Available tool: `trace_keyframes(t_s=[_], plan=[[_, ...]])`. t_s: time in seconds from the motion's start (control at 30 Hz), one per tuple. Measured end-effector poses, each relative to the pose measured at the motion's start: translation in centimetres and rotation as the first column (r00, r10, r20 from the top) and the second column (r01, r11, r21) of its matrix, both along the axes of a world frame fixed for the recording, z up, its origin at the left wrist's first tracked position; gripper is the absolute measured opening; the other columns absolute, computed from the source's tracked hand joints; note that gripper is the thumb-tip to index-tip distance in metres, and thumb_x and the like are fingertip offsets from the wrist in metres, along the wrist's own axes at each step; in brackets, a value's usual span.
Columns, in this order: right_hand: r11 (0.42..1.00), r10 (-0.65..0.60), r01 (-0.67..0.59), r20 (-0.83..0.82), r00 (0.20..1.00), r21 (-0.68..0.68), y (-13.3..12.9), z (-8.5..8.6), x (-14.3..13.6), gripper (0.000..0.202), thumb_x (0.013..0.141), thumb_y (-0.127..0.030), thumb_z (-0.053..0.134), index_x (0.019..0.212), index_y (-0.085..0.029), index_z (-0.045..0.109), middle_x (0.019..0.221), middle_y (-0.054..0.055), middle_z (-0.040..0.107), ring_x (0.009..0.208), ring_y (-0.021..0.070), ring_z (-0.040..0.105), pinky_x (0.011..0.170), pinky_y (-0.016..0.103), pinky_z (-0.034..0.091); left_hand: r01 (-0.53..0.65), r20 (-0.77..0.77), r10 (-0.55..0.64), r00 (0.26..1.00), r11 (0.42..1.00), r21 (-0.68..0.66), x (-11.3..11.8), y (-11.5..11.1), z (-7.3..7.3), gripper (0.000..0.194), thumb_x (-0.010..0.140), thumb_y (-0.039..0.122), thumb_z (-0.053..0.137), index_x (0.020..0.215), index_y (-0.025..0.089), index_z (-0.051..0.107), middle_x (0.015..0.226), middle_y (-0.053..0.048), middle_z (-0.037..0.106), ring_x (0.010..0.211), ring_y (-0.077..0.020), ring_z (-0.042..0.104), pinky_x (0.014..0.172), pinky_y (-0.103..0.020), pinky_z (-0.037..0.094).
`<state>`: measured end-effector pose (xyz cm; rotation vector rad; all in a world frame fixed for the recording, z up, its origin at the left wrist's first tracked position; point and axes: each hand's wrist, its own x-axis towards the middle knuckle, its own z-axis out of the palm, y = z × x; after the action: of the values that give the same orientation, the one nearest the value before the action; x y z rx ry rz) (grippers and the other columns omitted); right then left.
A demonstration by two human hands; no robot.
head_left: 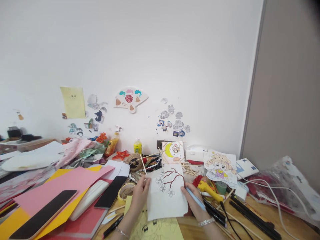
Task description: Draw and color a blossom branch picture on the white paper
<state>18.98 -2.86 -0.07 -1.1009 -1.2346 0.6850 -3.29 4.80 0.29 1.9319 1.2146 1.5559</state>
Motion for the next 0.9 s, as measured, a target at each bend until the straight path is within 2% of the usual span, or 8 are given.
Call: trace_keyframes(t_s=[0.13, 0.23, 0.37, 0.6, 0.7, 0.77, 0.83, 0.9], plan=[[0.998, -0.054, 0.054, -0.008, 0.999, 0.017, -0.3, 0.2, 0.2, 0.036, 0.070, -0.052, 0.063, 0.067, -0.016, 0.061, 0.062, 0.001, 0.060, 0.063, 0.0208, 0.055, 0.058, 0.029, 0.044, 0.008, 0.009, -0.008, 1.000, 1.000, -0.003, 0.2, 0.1, 0.4, 0.035, 0.081, 0.053, 0.042, 0.068, 0.021, 0.042, 0.061, 0.003, 0.046, 0.060, -0.0167, 0.046, 0.057, -0.026, 0.038], [0.999, -0.041, 0.040, -0.047, 0.998, -0.007, -0.6, 0.5, 0.4, 0.031, 0.074, -0.049, 0.060, 0.071, -0.018, 0.061, 0.061, 0.000, 0.058, 0.060, 0.0193, 0.054, 0.055, 0.028, 0.042, 0.043, 0.026, -0.043, 0.999, 0.999, -0.001, 0.3, 0.2, 0.7, 0.034, 0.081, 0.054, 0.043, 0.070, 0.021, 0.045, 0.063, 0.002, 0.049, 0.060, -0.0167, 0.048, 0.057, -0.026, 0.038], [1.000, -0.022, 0.022, -0.027, 0.999, -0.005, -1.1, 1.8, 0.6, 0.026, 0.071, -0.044, 0.064, 0.069, -0.017, 0.061, 0.062, 0.000, 0.060, 0.060, 0.0192, 0.054, 0.054, 0.028, 0.042, -0.002, 0.019, 0.002, 1.000, 1.000, -0.001, 0.6, 0.2, 1.3, 0.034, 0.079, 0.053, 0.045, 0.066, 0.021, 0.042, 0.057, 0.004, 0.045, 0.053, -0.0148, 0.043, 0.052, -0.025, 0.034], [0.999, -0.049, 0.049, -0.042, 0.998, -0.005, -2.5, 5.3, 0.9, 0.026, 0.071, -0.043, 0.063, 0.078, -0.018, 0.063, 0.070, 0.003, 0.065, 0.068, 0.0226, 0.059, 0.057, 0.028, 0.045, 0.004, -0.010, -0.003, 1.000, 0.999, 0.043, 1.1, -0.8, 4.3, 0.031, 0.082, 0.049, 0.042, 0.071, 0.021, 0.045, 0.055, 0.005, 0.043, 0.053, -0.0136, 0.043, 0.052, -0.023, 0.034], [0.997, -0.074, 0.073, -0.048, 0.996, -0.017, -2.9, 6.0, 0.8, 0.026, 0.066, -0.043, 0.066, 0.072, -0.018, 0.062, 0.064, 0.003, 0.063, 0.062, 0.0216, 0.057, 0.052, 0.028, 0.044, -0.031, -0.026, 0.032, 0.999, 0.999, 0.045, 1.3, -1.4, 5.4, 0.033, 0.079, 0.050, 0.043, 0.063, 0.021, 0.040, 0.050, 0.006, 0.037, 0.049, -0.0130, 0.039, 0.049, -0.024, 0.031], [0.997, -0.074, 0.071, -0.055, 0.996, -0.043, -3.3, 6.5, 0.9, 0.026, 0.071, -0.043, 0.061, 0.077, -0.018, 0.062, 0.061, 0.001, 0.062, 0.052, 0.0183, 0.053, 0.047, 0.027, 0.041, -0.016, -0.033, 0.017, 0.999, 0.999, 0.048, 1.4, -2.0, 6.0, 0.031, 0.080, 0.048, 0.042, 0.066, 0.021, 0.043, 0.052, 0.006, 0.039, 0.051, -0.0130, 0.040, 0.051, -0.024, 0.031], [0.995, -0.095, 0.095, -0.005, 0.995, 0.032, -3.5, 7.2, 1.1, 0.026, 0.077, -0.043, 0.056, 0.087, -0.020, 0.063, 0.063, 0.000, 0.062, 0.052, 0.0170, 0.053, 0.048, 0.026, 0.040, 0.010, -0.011, -0.010, 1.000, 0.998, 0.062, 1.5, -2.4, 6.7, 0.027, 0.083, 0.045, 0.042, 0.073, 0.020, 0.047, 0.054, 0.006, 0.042, 0.053, -0.0131, 0.042, 0.052, -0.023, 0.032], [0.981, -0.157, 0.145, 0.087, 0.984, 0.127, -3.1, 7.9, 1.4, 0.023, 0.077, -0.041, 0.057, 0.083, -0.019, 0.063, 0.070, 0.001, 0.064, 0.064, 0.0189, 0.056, 0.057, 0.026, 0.043, -0.008, 0.023, 0.006, 1.000, 0.996, 0.087, 1.8, -2.0, 7.4, 0.026, 0.083, 0.044, 0.044, 0.073, 0.020, 0.047, 0.053, 0.006, 0.040, 0.052, -0.0125, 0.041, 0.051, -0.023, 0.031]])
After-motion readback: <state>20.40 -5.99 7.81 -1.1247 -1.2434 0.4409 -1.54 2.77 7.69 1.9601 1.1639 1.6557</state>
